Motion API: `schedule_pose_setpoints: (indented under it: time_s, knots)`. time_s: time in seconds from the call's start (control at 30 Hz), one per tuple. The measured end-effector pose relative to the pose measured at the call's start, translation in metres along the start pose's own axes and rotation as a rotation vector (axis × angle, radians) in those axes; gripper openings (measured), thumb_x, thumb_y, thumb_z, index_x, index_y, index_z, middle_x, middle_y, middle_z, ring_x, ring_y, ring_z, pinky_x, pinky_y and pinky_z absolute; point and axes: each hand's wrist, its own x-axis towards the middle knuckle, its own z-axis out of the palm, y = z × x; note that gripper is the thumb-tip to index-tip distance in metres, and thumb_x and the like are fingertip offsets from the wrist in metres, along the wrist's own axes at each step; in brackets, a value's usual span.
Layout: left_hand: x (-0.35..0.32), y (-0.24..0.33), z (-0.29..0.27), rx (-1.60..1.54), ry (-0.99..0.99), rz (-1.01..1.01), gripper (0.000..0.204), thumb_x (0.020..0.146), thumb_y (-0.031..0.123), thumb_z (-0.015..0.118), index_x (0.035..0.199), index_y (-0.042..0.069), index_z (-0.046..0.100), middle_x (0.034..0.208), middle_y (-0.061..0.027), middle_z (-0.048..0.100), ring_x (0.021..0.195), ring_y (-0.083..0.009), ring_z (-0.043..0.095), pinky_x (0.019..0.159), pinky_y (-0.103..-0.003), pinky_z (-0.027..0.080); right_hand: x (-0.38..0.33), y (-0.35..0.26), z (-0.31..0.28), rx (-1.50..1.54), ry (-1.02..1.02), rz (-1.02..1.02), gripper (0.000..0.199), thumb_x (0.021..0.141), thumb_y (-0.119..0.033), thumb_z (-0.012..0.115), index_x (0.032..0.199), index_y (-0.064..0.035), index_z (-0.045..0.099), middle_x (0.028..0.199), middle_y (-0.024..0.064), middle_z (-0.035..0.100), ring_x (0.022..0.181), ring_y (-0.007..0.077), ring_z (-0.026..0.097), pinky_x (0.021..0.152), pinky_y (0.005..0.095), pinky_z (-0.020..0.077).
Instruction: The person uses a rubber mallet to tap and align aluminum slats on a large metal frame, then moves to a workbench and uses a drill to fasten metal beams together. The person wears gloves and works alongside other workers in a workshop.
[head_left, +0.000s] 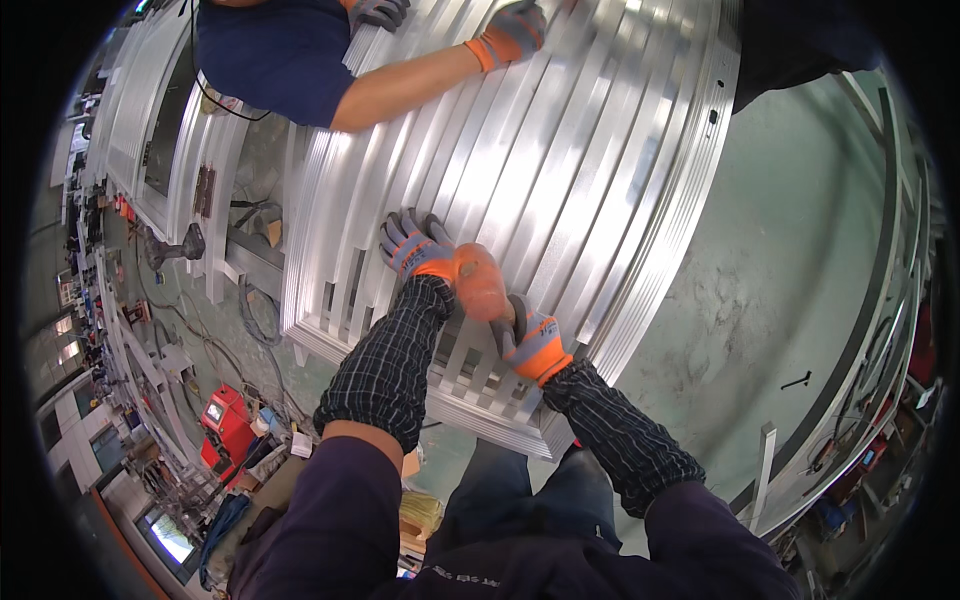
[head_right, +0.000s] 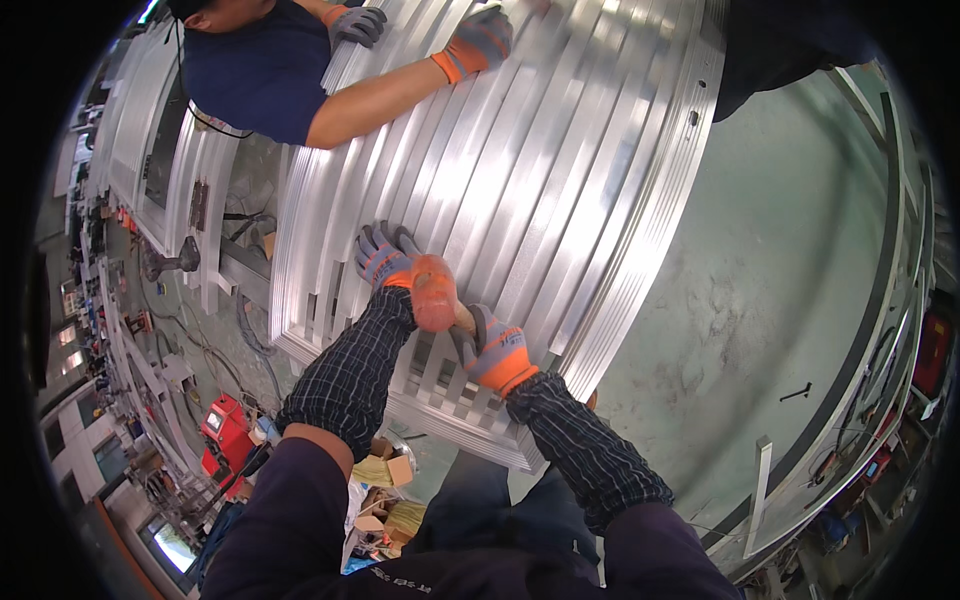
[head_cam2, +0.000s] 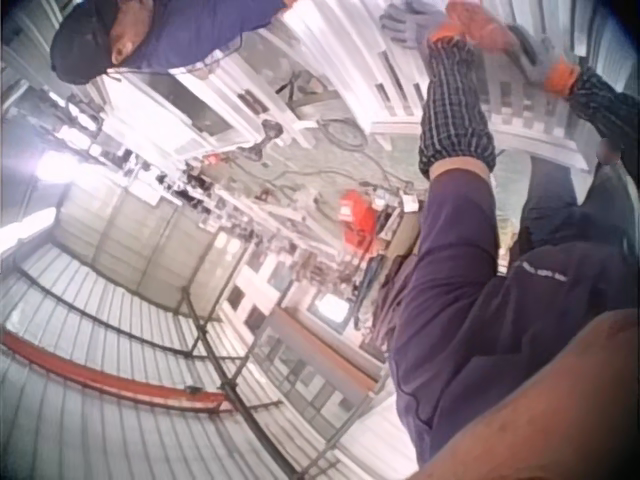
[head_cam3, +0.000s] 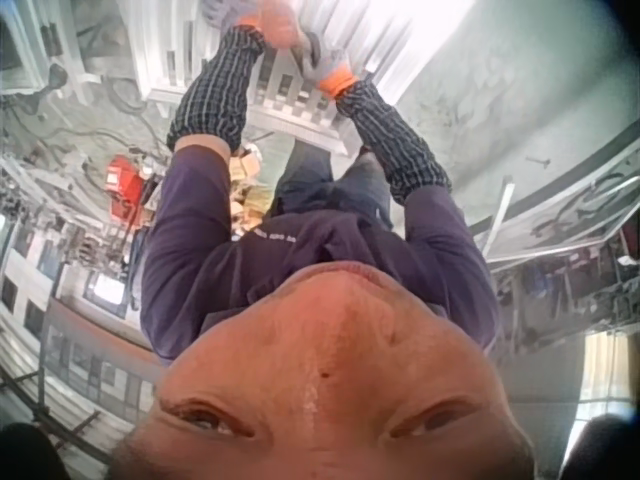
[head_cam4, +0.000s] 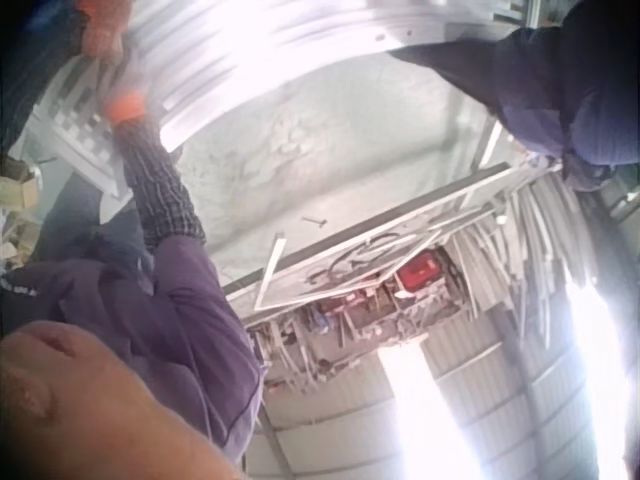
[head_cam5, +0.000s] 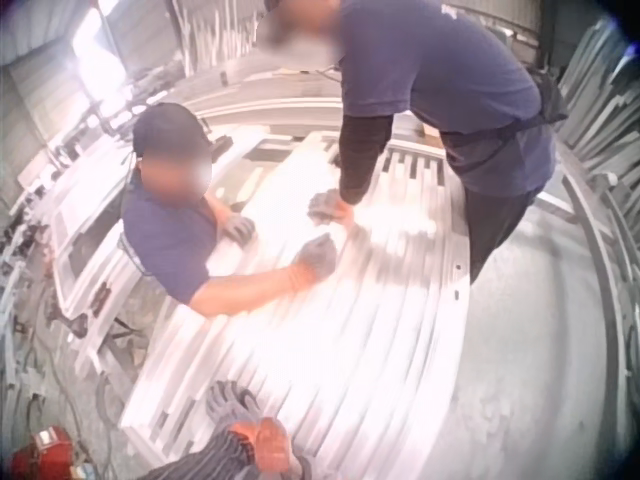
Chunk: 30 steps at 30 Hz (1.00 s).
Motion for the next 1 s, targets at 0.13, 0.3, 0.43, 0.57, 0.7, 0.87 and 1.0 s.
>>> schedule_pose_setpoints:
  time_s: [0.13,0.3,0.43,0.57,0.7,0.87,1.0]
  knots:
    - [-0.009,0.016,-0.013,-0.031,-0.080,0.007,0.065,0.097,0.042,0.053,0.152,0.007,0.046,0.157,-0.0211,0.041,0.148,-0.0391,0.034,0.122,-0.055,0.024,0.009,0.022,0.024,-0.121,0.018,0.135,0.042,0.093,-0.036,0.065,0.122,-0.0066,0.057,0.096,0.0243,0.071,0.089,0.0447,0.069,0.078,0.0519,0.0545]
    - [-0.003,0.014,-0.003,-0.017,-0.001,0.015,0.064,0.097,0.041,0.053,0.151,0.007,0.046,0.156,-0.0211,0.041,0.147,-0.0386,0.034,0.122,-0.056,0.023,-0.004,0.027,0.028,-0.004,0.066,0.064,0.038,0.095,-0.036,0.063,0.118,-0.0060,0.055,0.092,0.0237,0.070,0.085,0.0446,0.069,0.074,0.0528,0.0531]
    - [-0.004,0.005,0.000,-0.065,0.027,0.038,0.065,0.096,0.041,0.053,0.150,0.006,0.046,0.155,-0.0215,0.042,0.147,-0.0385,0.035,0.122,-0.056,0.024,-0.007,0.009,0.025,0.029,0.044,0.082,0.039,0.095,-0.035,0.062,0.120,-0.0062,0.054,0.091,0.0238,0.071,0.085,0.0451,0.069,0.075,0.0532,0.0534]
    - [0.002,0.024,-0.006,-0.056,0.042,0.075,0.064,0.097,0.041,0.053,0.149,0.005,0.047,0.154,-0.0213,0.043,0.147,-0.0384,0.035,0.122,-0.056,0.025,-0.009,0.042,0.036,0.043,0.127,-0.010,0.037,0.096,-0.034,0.061,0.120,-0.0064,0.054,0.089,0.0237,0.070,0.085,0.0464,0.068,0.075,0.0544,0.0527]
    - [-0.005,0.005,-0.005,-0.017,0.055,0.020,0.062,0.096,0.039,0.054,0.147,0.005,0.049,0.154,-0.0210,0.043,0.146,-0.0387,0.036,0.121,-0.055,0.026,-0.007,0.008,0.027,0.020,0.041,0.075,0.040,0.093,-0.034,0.063,0.121,-0.0061,0.054,0.088,0.0225,0.070,0.084,0.0456,0.069,0.075,0.0528,0.0538]
    - [-0.005,0.016,-0.002,-0.022,0.042,0.042,0.061,0.098,0.040,0.052,0.146,0.003,0.049,0.155,-0.0200,0.043,0.145,-0.0389,0.037,0.122,-0.055,0.025,-0.010,0.021,0.019,0.052,0.086,-0.080,0.040,0.092,-0.034,0.064,0.119,-0.0057,0.056,0.088,0.0227,0.070,0.084,0.0450,0.069,0.074,0.0512,0.0543]
    - [0.003,0.014,0.000,-0.068,0.059,0.061,0.063,0.098,0.041,0.052,0.147,0.003,0.048,0.155,-0.0217,0.042,0.145,-0.0401,0.036,0.122,-0.056,0.023,-0.001,0.012,0.020,-0.014,0.117,0.062,0.038,0.089,-0.029,0.065,0.118,-0.0053,0.058,0.085,0.0232,0.070,0.082,0.0450,0.069,0.069,0.0510,0.0543]
